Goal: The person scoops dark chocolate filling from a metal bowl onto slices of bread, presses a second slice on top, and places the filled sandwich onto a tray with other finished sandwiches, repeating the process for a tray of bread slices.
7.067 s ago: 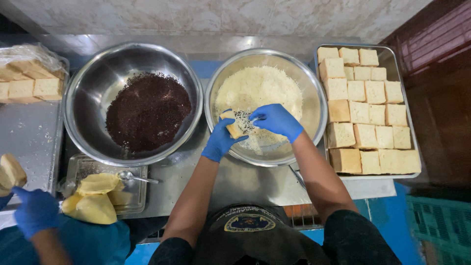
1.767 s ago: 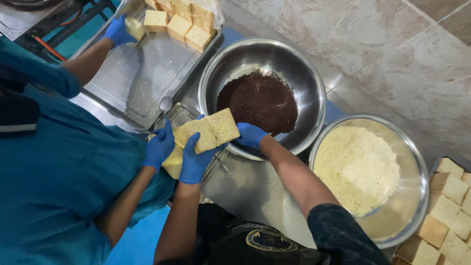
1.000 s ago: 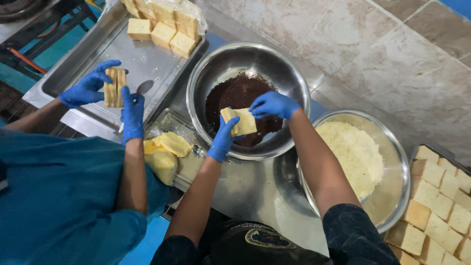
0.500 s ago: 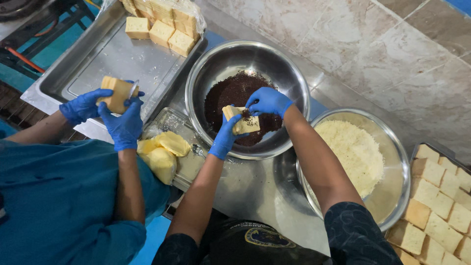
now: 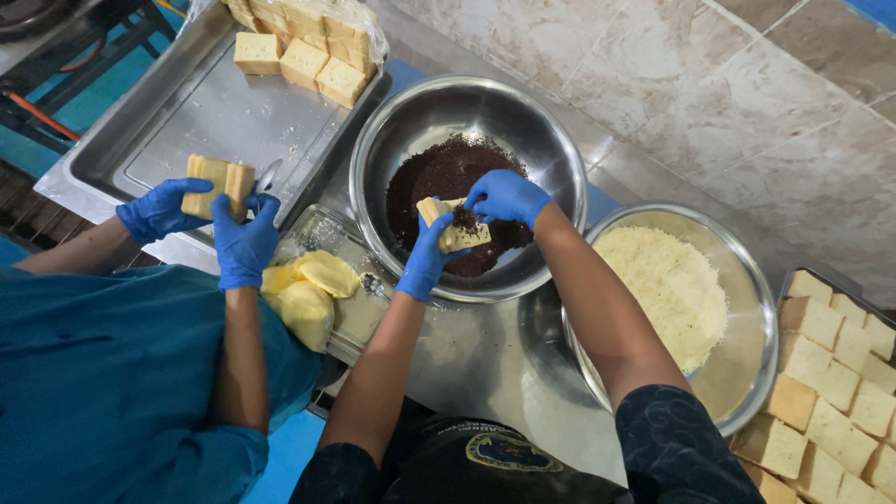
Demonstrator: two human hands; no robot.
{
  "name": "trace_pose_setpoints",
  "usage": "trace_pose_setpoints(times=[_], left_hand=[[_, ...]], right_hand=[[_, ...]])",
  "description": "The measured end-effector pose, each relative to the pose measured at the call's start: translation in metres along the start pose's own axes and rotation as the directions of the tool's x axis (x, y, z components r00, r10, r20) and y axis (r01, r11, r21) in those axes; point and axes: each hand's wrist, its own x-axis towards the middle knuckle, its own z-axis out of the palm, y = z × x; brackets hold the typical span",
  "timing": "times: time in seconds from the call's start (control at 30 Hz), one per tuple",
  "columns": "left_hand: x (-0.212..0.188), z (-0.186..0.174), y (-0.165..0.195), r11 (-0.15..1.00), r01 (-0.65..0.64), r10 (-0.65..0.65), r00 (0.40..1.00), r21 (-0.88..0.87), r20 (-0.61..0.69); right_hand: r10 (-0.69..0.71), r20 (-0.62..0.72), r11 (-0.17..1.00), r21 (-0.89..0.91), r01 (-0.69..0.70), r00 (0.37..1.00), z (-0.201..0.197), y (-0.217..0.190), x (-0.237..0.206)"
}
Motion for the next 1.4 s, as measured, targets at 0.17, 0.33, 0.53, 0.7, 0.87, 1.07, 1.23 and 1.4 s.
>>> trace_pose_setpoints(times=[0.17, 0.33, 0.53, 0.7, 0.87, 1.07, 1.23, 1.4], left_hand=[[-0.002, 0.000, 0.000, 1.000, -0.018, 0.018, 1.000, -0.003, -0.017], [-0.001, -0.002, -0.001, 0.999, -0.022, 0.022, 1.000, -0.024, -0.011], [0.002, -0.004, -0.002, 0.999, -0.008, 0.007, 1.000, -0.053, -0.023], [0.000, -0.003, -0.003, 0.999, -0.007, 0.007, 1.000, -0.043, 0.011], [-0.003, 0.001, 0.003, 1.000, -0.001, 0.002, 1.000, -0.027, 0.004], [-0.009, 0.005, 0.008, 0.997, 0.007, -0.006, 1.000, -0.074, 0.012], [-0.006, -0.003, 0.005, 0.986, 0.032, -0.031, 0.999, -0.161, 0.009], [-0.007, -0.027, 0.000, 0.975, -0.073, 0.088, 0.994, -0.208, 0.067]], right_hand=[[-0.109, -0.027, 0.987, -0.118, 0.105, 0.994, 0.005, 0.000, -0.001], [-0.043, 0.024, 0.988, 0.149, 0.039, 0.999, 0.010, -0.001, -0.001], [-0.017, -0.078, 0.994, 0.109, 0.026, 0.997, 0.004, 0.002, -0.002], [-0.169, -0.178, 0.982, -0.114, 0.150, 0.969, -0.002, 0.004, 0.000], [-0.051, -0.155, 0.999, -0.010, 0.050, 0.987, -0.002, 0.003, -0.002], [-0.034, -0.071, 0.994, -0.102, 0.027, 0.997, -0.002, 0.000, -0.015], [0.052, -0.087, 0.993, 0.106, -0.043, 0.995, -0.005, -0.001, -0.024], [-0.204, -0.397, 0.905, 0.272, 0.327, 0.895, -0.014, 0.039, -0.067]])
